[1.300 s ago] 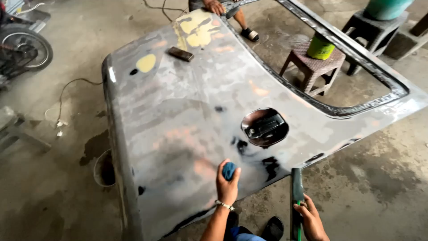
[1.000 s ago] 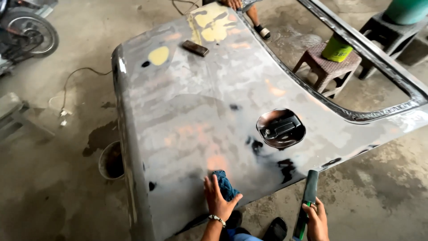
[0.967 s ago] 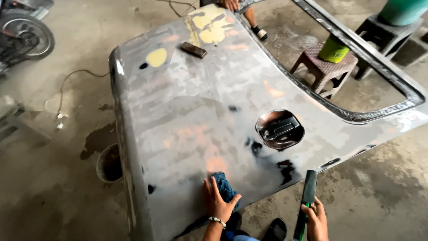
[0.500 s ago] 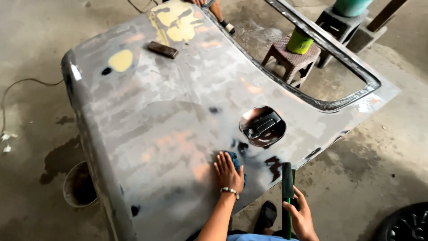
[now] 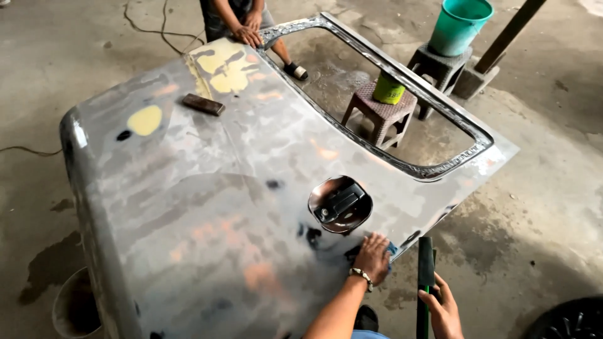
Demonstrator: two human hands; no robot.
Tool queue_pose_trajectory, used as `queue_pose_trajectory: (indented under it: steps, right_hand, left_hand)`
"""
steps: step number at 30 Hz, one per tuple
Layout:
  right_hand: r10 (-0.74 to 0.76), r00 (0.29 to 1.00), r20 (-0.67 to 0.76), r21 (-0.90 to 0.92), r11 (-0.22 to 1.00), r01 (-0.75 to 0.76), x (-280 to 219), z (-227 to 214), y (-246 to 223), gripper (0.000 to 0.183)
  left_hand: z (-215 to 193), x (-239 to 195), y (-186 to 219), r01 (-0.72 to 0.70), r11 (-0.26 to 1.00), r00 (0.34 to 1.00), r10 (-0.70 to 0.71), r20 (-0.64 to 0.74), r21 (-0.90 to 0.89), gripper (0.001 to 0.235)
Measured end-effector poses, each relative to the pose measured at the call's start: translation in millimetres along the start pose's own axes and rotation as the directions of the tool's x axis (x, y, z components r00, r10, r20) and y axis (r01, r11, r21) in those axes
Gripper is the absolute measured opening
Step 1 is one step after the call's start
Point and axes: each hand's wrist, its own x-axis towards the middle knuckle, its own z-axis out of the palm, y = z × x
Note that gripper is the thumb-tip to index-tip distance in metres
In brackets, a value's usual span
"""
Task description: Sanding down a car door panel using a sanding block and water for detailing.
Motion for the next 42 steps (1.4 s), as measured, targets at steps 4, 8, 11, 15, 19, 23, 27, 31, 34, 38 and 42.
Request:
queue_pose_trajectory:
  steps: [4,8,11,15,19,23,27,31,34,38,42]
  right_hand:
    - [-0.095,0.995,0.038,0.057,0.994,0.093,1.8,10.8,26.4,0.072]
    - [-0.096,0.983,0.156,0.023,0.995,0.093,-15.2,42.7,27.5,0.073]
    - [-0.063,0.963,0.261,-0.119,0.988,0.096,-55.5,84.6,-21.3,0.078]
    - [-0.174,0.907,0.383,-0.467,0.811,0.352,-78.0,128.3,-42.3,0.085]
    - [-0.18,0.899,0.398,-0.676,0.605,0.421,-83.6,159.4,-27.4,0.087]
    - [-0.247,0.878,0.41,-0.762,0.437,0.479,-92.3,181.4,-24.4,0.086]
    - [-0.376,0.795,0.476,-0.763,0.273,0.586,-113.7,193.3,-30.3,0.087]
    - [-0.302,0.752,0.585,-0.769,0.086,0.633,-123.4,208.6,-28.2,0.089]
    - [-0.307,0.681,0.664,-0.71,0.024,0.703,-107.2,220.8,-39.4,0.089]
    - [-0.376,0.768,0.518,-0.829,-0.001,0.559,-76.4,233.2,-66.2,0.083]
    - [-0.328,0.684,0.651,-0.737,-0.058,0.674,-103.2,213.9,-43.2,0.089]
  left_hand:
    - [-37.9,-11.0,22.6,0.093,0.942,0.991,-0.119,-0.061,-0.323,0.043]
    - [-97.5,-33.2,0.2,0.201,0.871,0.909,-0.335,-0.245,-0.448,0.038]
    - [-156.4,-76.2,-27.2,0.344,0.892,0.865,-0.422,-0.272,-0.292,0.043]
    - [-216.2,-137.3,-44.3,0.424,0.879,0.901,-0.383,-0.205,0.219,0.067]
    - [-217.2,-172.0,-58.0,0.366,0.886,0.928,-0.325,-0.183,0.285,0.073]
    - [-211.1,-181.0,-68.1,0.303,0.921,0.935,-0.238,-0.263,0.244,0.074]
    - [-206.6,-187.8,-61.8,0.299,0.917,0.927,-0.213,-0.31,0.264,0.075]
    - [-209.4,-180.0,-66.5,0.282,0.922,0.93,-0.195,-0.311,0.265,0.074]
    - [-206.1,-183.3,-66.5,0.31,0.917,0.924,-0.228,-0.307,0.252,0.075]
    - [-202.3,-183.1,-67.9,0.316,0.916,0.926,-0.24,-0.291,0.249,0.074]
    - [-203.1,-180.1,-69.4,0.313,0.916,0.924,-0.233,-0.303,0.252,0.075]
